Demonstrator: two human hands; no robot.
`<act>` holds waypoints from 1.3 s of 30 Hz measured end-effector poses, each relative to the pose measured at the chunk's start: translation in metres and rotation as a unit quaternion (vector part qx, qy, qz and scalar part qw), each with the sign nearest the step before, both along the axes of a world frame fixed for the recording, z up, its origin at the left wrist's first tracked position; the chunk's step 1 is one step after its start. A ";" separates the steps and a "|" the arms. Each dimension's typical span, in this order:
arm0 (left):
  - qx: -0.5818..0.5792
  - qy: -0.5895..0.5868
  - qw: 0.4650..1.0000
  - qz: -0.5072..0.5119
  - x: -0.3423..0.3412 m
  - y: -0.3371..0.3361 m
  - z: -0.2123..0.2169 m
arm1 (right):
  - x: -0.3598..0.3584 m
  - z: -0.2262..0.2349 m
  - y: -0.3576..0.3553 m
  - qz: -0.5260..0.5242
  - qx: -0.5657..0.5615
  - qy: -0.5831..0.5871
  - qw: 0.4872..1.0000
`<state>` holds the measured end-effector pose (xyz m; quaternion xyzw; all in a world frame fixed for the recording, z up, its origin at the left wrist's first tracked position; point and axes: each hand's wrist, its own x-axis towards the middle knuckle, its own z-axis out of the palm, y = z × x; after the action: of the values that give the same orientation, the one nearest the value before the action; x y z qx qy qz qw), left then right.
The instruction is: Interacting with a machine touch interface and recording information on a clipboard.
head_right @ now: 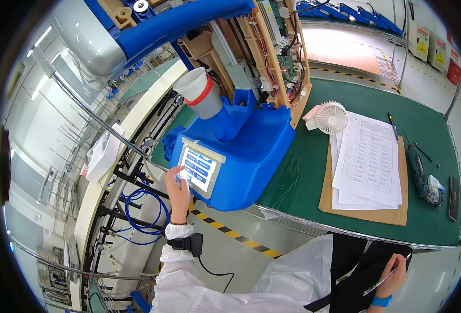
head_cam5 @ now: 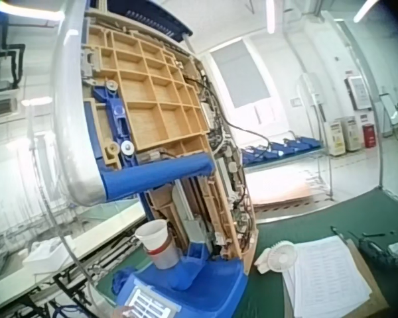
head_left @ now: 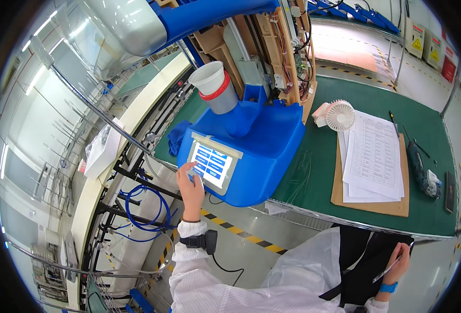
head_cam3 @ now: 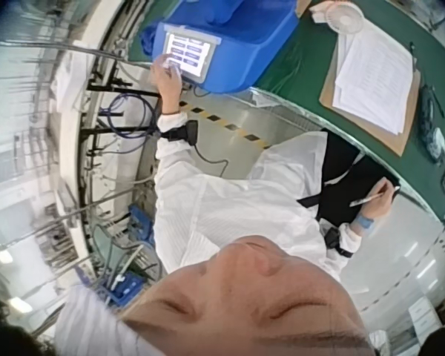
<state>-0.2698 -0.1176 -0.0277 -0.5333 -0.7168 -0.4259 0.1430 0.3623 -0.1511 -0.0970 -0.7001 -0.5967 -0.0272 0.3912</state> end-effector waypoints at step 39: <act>-0.017 0.068 0.997 0.028 0.042 -0.019 -0.008 | -0.001 0.003 0.000 0.007 0.009 -0.003 1.000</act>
<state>-0.2280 -0.1366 -0.0355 -0.5435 -0.7269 -0.3722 0.1942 0.3611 -0.1507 -0.0943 -0.6925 -0.6022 -0.0315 0.3960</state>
